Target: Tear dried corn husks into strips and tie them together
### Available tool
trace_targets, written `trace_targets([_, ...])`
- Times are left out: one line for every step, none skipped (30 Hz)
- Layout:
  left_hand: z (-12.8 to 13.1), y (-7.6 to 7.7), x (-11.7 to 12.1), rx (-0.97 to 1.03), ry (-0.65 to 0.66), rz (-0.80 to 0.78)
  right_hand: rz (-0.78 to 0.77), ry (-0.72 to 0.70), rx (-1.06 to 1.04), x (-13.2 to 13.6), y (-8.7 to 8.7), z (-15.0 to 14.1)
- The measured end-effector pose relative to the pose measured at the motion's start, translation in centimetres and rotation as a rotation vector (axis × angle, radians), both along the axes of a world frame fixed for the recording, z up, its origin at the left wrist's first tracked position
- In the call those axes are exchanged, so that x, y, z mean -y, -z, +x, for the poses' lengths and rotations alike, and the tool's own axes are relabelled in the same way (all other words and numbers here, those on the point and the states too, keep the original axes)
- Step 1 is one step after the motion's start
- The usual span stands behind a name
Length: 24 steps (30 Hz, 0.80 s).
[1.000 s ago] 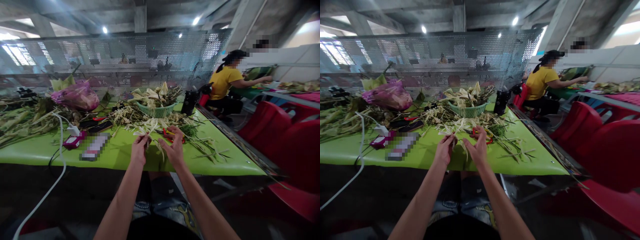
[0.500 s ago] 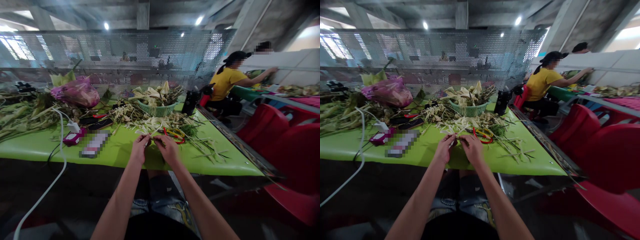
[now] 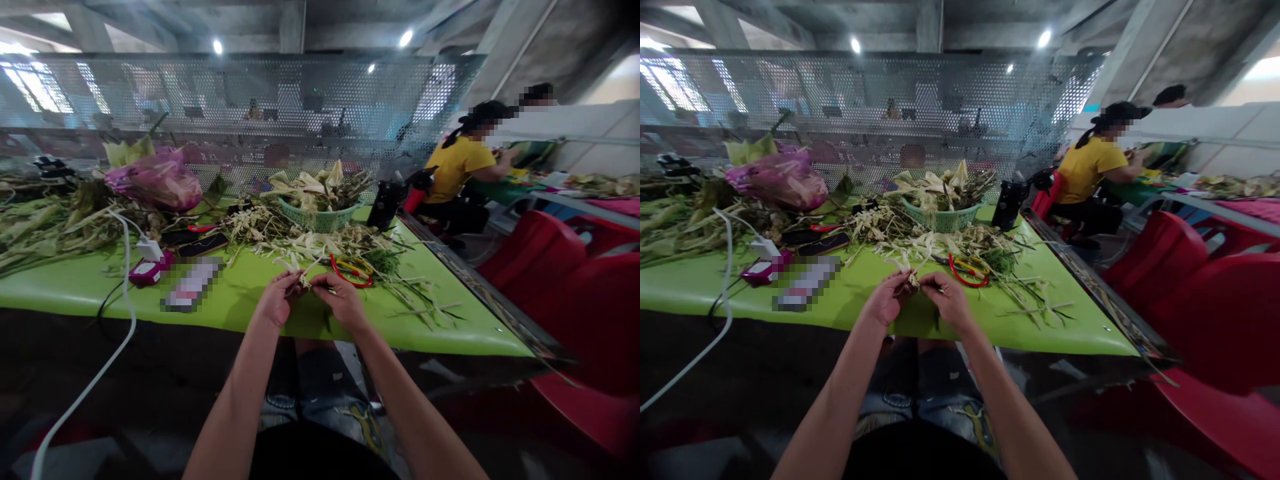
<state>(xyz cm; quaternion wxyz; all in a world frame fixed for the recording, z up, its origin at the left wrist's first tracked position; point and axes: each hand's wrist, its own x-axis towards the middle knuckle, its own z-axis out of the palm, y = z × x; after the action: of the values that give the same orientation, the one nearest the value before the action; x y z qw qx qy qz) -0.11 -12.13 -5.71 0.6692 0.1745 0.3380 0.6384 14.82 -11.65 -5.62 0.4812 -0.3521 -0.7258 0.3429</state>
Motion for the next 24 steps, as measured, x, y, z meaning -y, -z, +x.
trace_targets([0.01,-0.04,0.06,-0.014,0.005,0.016,-0.008,0.009,-0.014,-0.01,0.0,0.08])
trace_targets([0.05,-0.07,0.12,-0.029,0.007,0.038,-0.006,0.021,-0.022,-0.01,0.0,0.15])
trace_targets([0.13,-0.09,0.18,-0.044,0.004,0.063,0.004,0.034,-0.023,-0.01,-0.01,0.18])
trace_targets([0.23,-0.1,0.24,-0.055,-0.002,0.088,0.02,0.047,-0.016,0.0,-0.02,0.18])
trace_targets([0.35,-0.09,0.31,-0.065,-0.009,0.109,0.039,0.058,0.0,0.01,-0.03,0.15])
trace_targets([0.48,-0.08,0.39,-0.076,-0.008,0.126,0.06,0.068,0.02,0.02,-0.03,0.09])
trace_targets([0.61,-0.05,0.46,-0.087,0.0,0.14,0.079,0.077,0.041,0.03,-0.02,0.02])
trace_targets([0.72,-0.02,0.52,-0.097,0.01,0.15,0.099,0.087,0.058,0.02,-0.01,-0.04])
trace_targets([0.81,0.01,0.58,-0.107,0.018,0.159,0.116,0.099,0.067,0.0,0.02,-0.1])
trace_targets([0.87,0.05,0.62,-0.115,0.02,0.167,0.127,0.11,0.073,-0.04,0.05,-0.13])
trace_targets([0.9,0.08,0.64,-0.121,0.017,0.176,0.132,0.116,0.078,-0.07,0.09,-0.15])
trace_targets([0.9,0.12,0.64,-0.122,0.01,0.182,0.133,0.118,0.082,-0.11,0.13,-0.16])
trace_targets([0.88,0.16,0.63,-0.119,0.005,0.183,0.131,0.115,0.089,-0.15,0.16,-0.16])
trace_targets([0.84,0.2,0.61,-0.115,0.007,0.181,0.127,0.107,0.097,-0.18,0.19,-0.16])
trace_targets([0.81,0.25,0.58,-0.109,0.014,0.179,0.12,0.094,0.106,-0.2,0.22,-0.17])
trace_targets([0.78,0.31,0.53,-0.104,0.021,0.179,0.113,0.084,0.113,-0.22,0.26,-0.19])
trace_targets([0.76,0.37,0.48,-0.101,0.025,0.182,0.108,0.08,0.117,-0.24,0.3,-0.21])
trace_targets([0.76,0.45,0.42,-0.099,0.024,0.189,0.103,0.082,0.119,-0.26,0.36,-0.24])
trace_targets([0.77,0.53,0.36,-0.1,0.02,0.199,0.099,0.088,0.12,-0.29,0.43,-0.27])
trace_targets([0.79,0.61,0.3,-0.102,0.014,0.208,0.095,0.095,0.123,-0.32,0.5,-0.3])
trace_targets([0.83,0.69,0.25,-0.108,0.005,0.214,0.093,0.102,0.128,-0.33,0.57,-0.33])
trace_targets([0.87,0.75,0.21,-0.117,-0.006,0.218,0.091,0.107,0.137,-0.33,0.61,-0.35])
trace_targets([0.92,0.8,0.19,-0.127,-0.016,0.221,0.091,0.112,0.151,-0.3,0.63,-0.37])
trace_targets([0.97,0.83,0.2,-0.141,-0.027,0.224,0.094,0.121,0.171,-0.24,0.61,-0.4])
